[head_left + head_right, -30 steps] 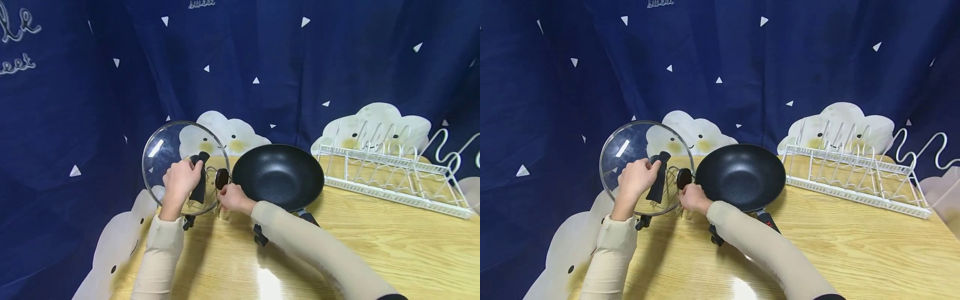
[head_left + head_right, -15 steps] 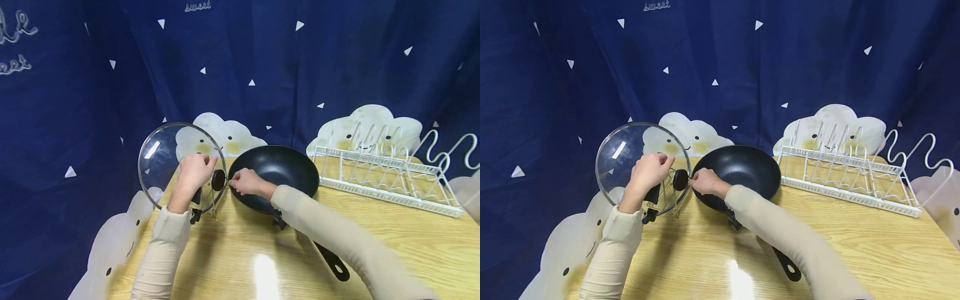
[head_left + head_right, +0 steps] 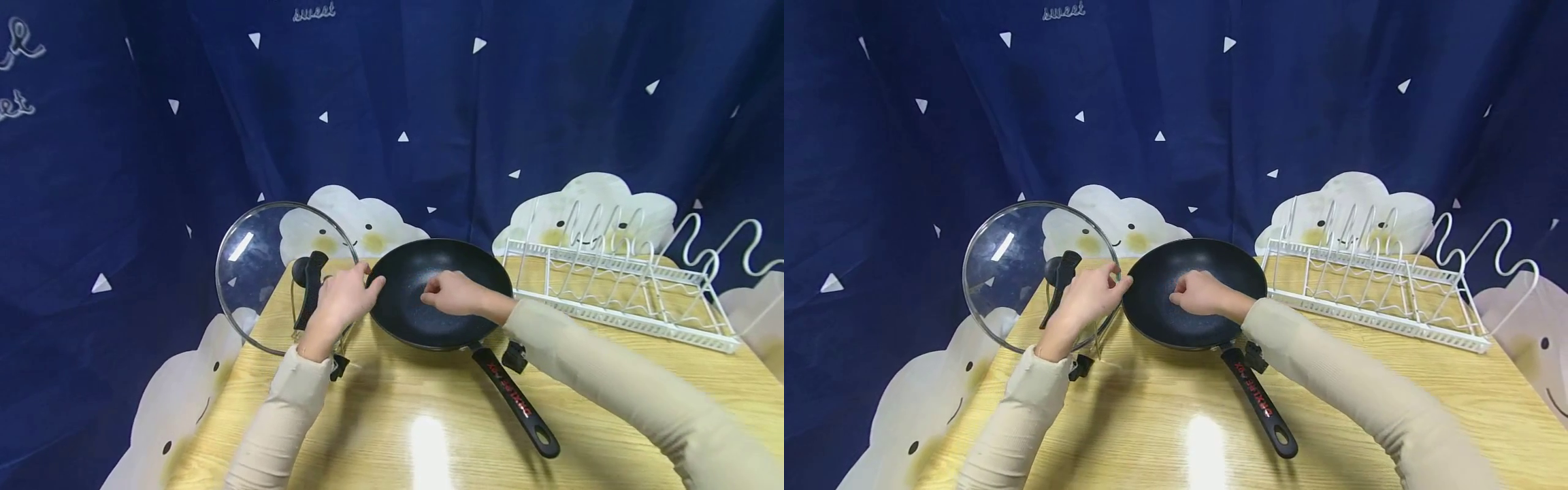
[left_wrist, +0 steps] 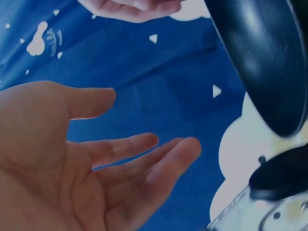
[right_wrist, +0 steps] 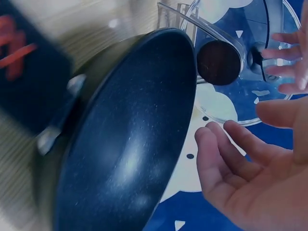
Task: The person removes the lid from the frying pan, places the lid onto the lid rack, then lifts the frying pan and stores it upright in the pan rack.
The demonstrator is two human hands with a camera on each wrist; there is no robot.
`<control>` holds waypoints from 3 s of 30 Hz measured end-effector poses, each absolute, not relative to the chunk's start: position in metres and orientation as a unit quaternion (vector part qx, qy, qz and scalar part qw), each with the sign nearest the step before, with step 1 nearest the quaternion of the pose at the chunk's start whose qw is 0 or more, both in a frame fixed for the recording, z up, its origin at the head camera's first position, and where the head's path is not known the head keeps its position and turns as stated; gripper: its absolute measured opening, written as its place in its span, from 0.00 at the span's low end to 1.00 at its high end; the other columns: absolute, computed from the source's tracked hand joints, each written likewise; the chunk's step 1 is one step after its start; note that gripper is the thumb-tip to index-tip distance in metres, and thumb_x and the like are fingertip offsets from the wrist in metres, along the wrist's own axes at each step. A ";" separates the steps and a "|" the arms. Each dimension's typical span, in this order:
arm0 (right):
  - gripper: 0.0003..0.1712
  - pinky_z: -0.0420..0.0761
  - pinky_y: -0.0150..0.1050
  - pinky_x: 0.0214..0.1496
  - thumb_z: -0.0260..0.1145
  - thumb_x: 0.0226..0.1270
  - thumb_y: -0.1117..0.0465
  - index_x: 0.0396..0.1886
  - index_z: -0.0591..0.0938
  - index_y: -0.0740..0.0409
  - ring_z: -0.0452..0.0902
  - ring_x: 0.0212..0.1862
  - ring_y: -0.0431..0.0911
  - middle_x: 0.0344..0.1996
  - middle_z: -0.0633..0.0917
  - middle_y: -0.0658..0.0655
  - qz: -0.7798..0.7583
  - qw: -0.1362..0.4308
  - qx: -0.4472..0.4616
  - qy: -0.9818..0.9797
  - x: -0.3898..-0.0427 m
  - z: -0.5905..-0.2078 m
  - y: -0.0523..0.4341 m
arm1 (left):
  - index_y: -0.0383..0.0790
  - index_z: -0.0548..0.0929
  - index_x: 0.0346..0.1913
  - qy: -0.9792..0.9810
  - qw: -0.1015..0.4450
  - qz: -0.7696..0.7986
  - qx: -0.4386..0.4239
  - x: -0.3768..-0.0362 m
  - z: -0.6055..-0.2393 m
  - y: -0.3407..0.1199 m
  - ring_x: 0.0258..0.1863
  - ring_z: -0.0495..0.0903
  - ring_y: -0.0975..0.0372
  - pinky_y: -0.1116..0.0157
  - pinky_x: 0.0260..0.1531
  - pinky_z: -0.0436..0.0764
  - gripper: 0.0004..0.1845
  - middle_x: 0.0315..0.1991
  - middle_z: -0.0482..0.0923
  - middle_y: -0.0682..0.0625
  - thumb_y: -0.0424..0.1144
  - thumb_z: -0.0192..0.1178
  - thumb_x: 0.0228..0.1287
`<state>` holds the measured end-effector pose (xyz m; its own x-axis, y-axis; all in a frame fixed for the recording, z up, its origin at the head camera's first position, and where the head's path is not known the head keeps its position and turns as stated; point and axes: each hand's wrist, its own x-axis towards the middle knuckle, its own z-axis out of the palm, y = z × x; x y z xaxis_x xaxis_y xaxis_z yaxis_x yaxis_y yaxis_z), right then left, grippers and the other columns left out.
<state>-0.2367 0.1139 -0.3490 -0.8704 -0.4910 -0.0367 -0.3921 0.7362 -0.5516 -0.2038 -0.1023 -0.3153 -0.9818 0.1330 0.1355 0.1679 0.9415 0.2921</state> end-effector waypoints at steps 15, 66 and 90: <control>0.12 0.72 0.35 0.25 0.60 0.67 0.57 0.25 0.82 0.56 0.73 0.20 0.37 0.17 0.79 0.47 -0.272 0.095 -0.246 0.925 -0.198 -0.362 0.186 | 0.46 0.71 0.18 -0.948 -0.032 -0.241 -0.204 -0.183 -0.372 -0.063 0.13 0.64 0.64 0.67 0.16 0.62 0.21 0.12 0.63 0.57 0.51 0.52 0.69; 0.21 0.81 0.34 0.28 0.42 0.78 0.57 0.50 0.64 0.75 0.81 0.25 0.42 0.29 0.82 0.56 -0.675 0.449 -0.159 0.564 -0.100 -0.441 0.233 | 0.35 0.79 0.33 -0.606 -0.264 -0.749 0.043 -0.146 -0.480 0.070 0.30 0.84 0.57 0.60 0.33 0.83 0.16 0.29 0.83 0.38 0.48 0.59 0.63; 0.14 0.80 0.32 0.29 0.43 0.77 0.61 0.35 0.72 0.62 0.80 0.25 0.39 0.24 0.80 0.51 -0.735 0.405 -0.145 0.524 -0.092 -0.450 0.201 | 0.24 0.76 0.46 -0.494 -0.296 -0.816 0.046 -0.153 -0.479 0.059 0.41 0.83 0.51 0.59 0.45 0.79 0.14 0.41 0.81 0.32 0.33 0.55 0.62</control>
<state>-0.0922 0.2005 -0.4497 -0.6295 -0.7474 -0.2125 0.4444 -0.1220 -0.8875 -0.1529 0.0592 -0.4793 -0.8208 0.4372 -0.3677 -0.5286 -0.3370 0.7792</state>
